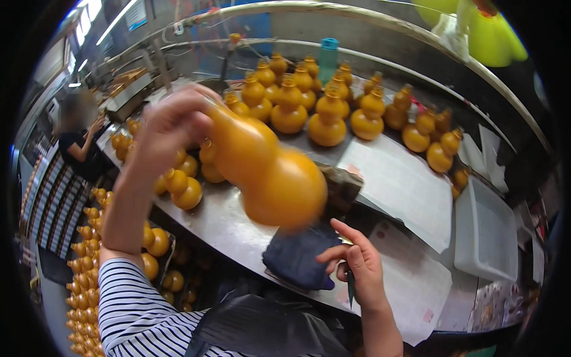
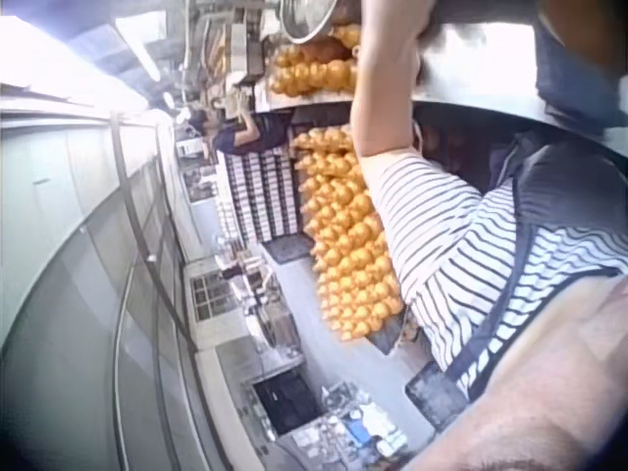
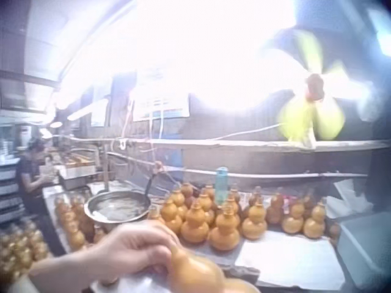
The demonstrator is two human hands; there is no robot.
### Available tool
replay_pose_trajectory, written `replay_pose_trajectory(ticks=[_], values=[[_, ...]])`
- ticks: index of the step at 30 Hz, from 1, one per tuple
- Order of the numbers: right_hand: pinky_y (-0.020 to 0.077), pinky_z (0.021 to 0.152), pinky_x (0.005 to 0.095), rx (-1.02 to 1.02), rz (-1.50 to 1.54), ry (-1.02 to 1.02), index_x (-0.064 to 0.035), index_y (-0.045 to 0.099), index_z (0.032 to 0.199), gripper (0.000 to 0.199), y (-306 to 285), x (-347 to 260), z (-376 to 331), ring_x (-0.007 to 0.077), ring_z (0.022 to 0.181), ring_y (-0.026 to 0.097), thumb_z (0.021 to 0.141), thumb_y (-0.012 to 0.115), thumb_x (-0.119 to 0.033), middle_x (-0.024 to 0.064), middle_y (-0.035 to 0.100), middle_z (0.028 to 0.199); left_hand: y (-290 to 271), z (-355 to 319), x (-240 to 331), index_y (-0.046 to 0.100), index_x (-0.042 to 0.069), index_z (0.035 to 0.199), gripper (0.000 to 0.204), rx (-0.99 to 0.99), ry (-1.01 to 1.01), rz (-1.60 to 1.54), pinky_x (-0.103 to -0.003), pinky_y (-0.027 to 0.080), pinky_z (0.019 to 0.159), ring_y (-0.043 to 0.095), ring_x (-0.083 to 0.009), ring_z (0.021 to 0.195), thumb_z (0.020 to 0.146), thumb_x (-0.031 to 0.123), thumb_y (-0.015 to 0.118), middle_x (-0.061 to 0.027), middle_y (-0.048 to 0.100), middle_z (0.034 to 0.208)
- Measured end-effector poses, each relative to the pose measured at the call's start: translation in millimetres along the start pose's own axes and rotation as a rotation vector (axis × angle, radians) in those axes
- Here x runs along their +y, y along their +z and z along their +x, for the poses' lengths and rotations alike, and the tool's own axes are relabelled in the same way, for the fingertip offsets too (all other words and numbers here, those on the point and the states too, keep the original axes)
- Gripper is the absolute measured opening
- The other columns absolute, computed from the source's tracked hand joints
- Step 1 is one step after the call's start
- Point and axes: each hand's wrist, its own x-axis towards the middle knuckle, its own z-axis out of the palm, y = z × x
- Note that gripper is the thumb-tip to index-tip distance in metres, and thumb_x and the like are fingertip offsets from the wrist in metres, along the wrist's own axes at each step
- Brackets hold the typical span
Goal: The person repeatedly picks up small, double-bulb gourds from a metal table, rubs their surfaces with a green abrasive pad, and places them back down. The process is repeated for multiple gourds in a continuous loop.
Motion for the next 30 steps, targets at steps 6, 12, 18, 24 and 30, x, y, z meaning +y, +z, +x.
replay_pose_trajectory(ticks=[6,12,18,24,30], values=[[0.0357,0.049,0.0167,0.214,-0.178,0.222,-0.0003,0.062,0.112,0.027,-39.8,9.4,6.7,0.006,0.06,0.053,0.1,0.048,-0.02,0.0091,0.067,0.076,-115.7,19.8,-60.6,0.065,-0.003,0.098,0.017,0.39,0.22,0.921,-0.032,0.051,0.076,0.065,-0.0252,0.087,0.084,0.005,0.068,-0.0107,0.063,0.103],[0.0335,0.041,0.0161,0.59,-0.309,0.317,-0.0031,0.062,0.106,0.026,-85.0,21.4,-16.5,0.0047,0.053,0.049,0.099,0.051,-0.025,0.0028,0.059,0.067,-161.9,6.7,-224.2,0.066,0.004,0.093,0.013,0.369,-0.003,1.18,-0.039,0.051,0.082,0.062,-0.0306,0.098,0.084,0.015,0.066,-0.0082,0.063,0.109],[0.0315,0.037,0.017,0.97,-0.244,0.288,-0.0058,0.061,0.107,0.031,-132.1,31.0,-53.1,0.0037,0.051,0.047,0.095,0.057,-0.034,-0.0021,0.052,0.065,-149.2,-16.9,-301.1,0.068,0.006,0.093,0.017,0.188,-0.135,1.183,-0.038,0.051,0.08,0.063,-0.0276,0.095,0.081,0.018,0.069,-0.0057,0.064,0.108],[0.0304,0.037,0.0165,0.966,-0.306,0.255,-0.0056,0.061,0.106,0.031,-134.6,24.2,-37.3,0.0032,0.051,0.047,0.096,0.057,-0.034,-0.0026,0.053,0.065,-125.7,-10.7,-304.8,0.061,0.0,0.113,0.047,0.034,-0.625,1.135,-0.039,0.049,0.09,0.057,-0.0302,0.11,0.09,0.04,0.061,-0.0137,0.061,0.113],[0.0291,0.037,0.0162,0.895,-0.373,0.288,-0.0073,0.062,0.106,0.028,-148.8,32.6,-29.8,0.0025,0.05,0.046,0.097,0.055,-0.033,-0.003,0.053,0.065,-127.9,-0.3,-299.5,0.062,-0.003,0.11,0.054,-0.055,-0.696,1.089,-0.047,0.036,0.102,0.048,-0.0328,0.12,0.094,0.048,0.052,-0.0175,0.058,0.119]])
